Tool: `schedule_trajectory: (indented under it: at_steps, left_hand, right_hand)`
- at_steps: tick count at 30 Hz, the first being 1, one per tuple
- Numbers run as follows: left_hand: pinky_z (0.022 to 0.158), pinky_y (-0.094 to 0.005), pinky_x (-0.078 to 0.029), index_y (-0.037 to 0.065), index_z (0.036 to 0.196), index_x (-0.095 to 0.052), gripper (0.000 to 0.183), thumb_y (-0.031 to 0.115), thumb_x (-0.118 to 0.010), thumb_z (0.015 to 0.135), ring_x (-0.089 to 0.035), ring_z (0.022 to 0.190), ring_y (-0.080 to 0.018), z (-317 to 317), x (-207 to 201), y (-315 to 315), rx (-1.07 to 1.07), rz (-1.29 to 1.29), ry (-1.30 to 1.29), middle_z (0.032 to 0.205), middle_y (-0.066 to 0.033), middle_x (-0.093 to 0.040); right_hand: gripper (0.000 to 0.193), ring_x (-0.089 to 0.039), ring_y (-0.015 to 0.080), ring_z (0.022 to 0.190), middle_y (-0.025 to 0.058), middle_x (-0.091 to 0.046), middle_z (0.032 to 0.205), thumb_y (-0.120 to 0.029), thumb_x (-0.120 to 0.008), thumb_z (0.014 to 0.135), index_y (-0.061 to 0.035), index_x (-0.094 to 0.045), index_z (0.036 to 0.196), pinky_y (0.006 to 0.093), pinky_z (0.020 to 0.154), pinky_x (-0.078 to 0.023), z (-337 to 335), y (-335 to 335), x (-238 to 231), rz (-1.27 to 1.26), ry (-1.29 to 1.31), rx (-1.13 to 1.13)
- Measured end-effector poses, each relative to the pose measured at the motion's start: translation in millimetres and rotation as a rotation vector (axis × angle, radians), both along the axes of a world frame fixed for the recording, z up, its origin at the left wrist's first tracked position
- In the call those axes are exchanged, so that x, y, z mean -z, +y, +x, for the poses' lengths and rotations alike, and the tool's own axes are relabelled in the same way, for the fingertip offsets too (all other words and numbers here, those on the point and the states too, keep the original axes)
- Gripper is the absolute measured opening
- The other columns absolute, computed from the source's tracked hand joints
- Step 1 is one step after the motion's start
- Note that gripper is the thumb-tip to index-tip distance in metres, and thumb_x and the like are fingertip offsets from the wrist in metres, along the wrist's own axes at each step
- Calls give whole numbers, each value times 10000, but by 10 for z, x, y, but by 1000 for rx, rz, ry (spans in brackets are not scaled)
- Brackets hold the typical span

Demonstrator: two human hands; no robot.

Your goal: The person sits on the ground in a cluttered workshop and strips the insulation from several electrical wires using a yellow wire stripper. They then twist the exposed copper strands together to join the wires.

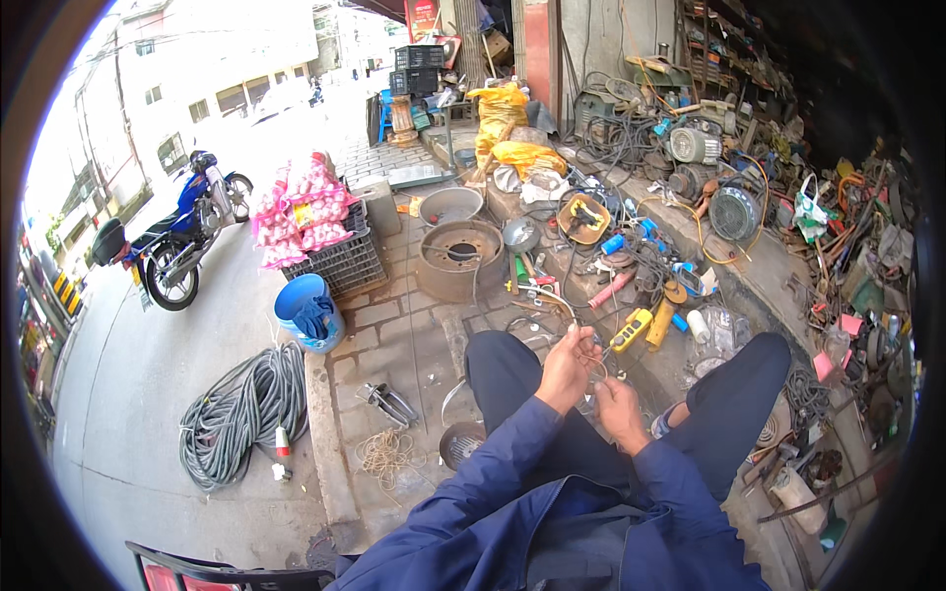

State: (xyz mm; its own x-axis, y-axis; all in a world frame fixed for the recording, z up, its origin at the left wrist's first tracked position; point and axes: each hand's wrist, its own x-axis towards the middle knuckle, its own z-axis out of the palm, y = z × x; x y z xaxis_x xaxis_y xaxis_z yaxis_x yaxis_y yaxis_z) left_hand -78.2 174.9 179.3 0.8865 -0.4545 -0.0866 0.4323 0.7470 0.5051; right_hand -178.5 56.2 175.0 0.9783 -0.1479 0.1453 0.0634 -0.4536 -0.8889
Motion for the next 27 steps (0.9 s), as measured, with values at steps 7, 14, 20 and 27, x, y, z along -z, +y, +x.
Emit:
schedule_trajectory:
  at_steps: [7, 14, 20, 27]
  left_hand:
    - [838, -351, -524, 26, 1159, -537, 316, 321, -483, 1063, -631, 899, -212, -136, 274, -201, -6, 49, 59, 972, -64, -605]
    - [560, -281, -354, 46, 971, -559, 317, 316, -437, 1083, -341, 559, -105, -196, 321, -147, 29, 27, -77, 616, 33, -369]
    - [585, -289, -364, 82, 803, -538, 404, 374, -426, 1059, -355, 541, -125, -166, 332, -34, 140, -124, 16, 566, 36, -338]
    - [487, -272, -276, 116, 690, -450, 380, 281, -429, 1032, -328, 483, -105, -469, 545, -448, -4, 55, -11, 557, 27, -351]
  right_hand:
    - [240, -663, 376, 689, 213, -672, 753, -179, -535, 968, 28, -644, 914, 472, 642, -484, 97, 1, 268, -365, -70, 82]
    - [122, -507, 162, 658, 1, -547, 738, -156, -540, 948, -82, -621, 1001, 329, 596, -378, 82, -181, 168, 1039, 509, -213]
    - [105, -536, 184, 727, 41, -578, 786, -186, -568, 954, -95, -617, 935, 351, 647, -406, 169, -309, 346, 1109, 485, -70]
    - [93, -560, 224, 601, 87, -573, 720, -40, -545, 877, -21, -610, 813, 368, 535, -434, 514, -410, 828, 1084, 233, 234]
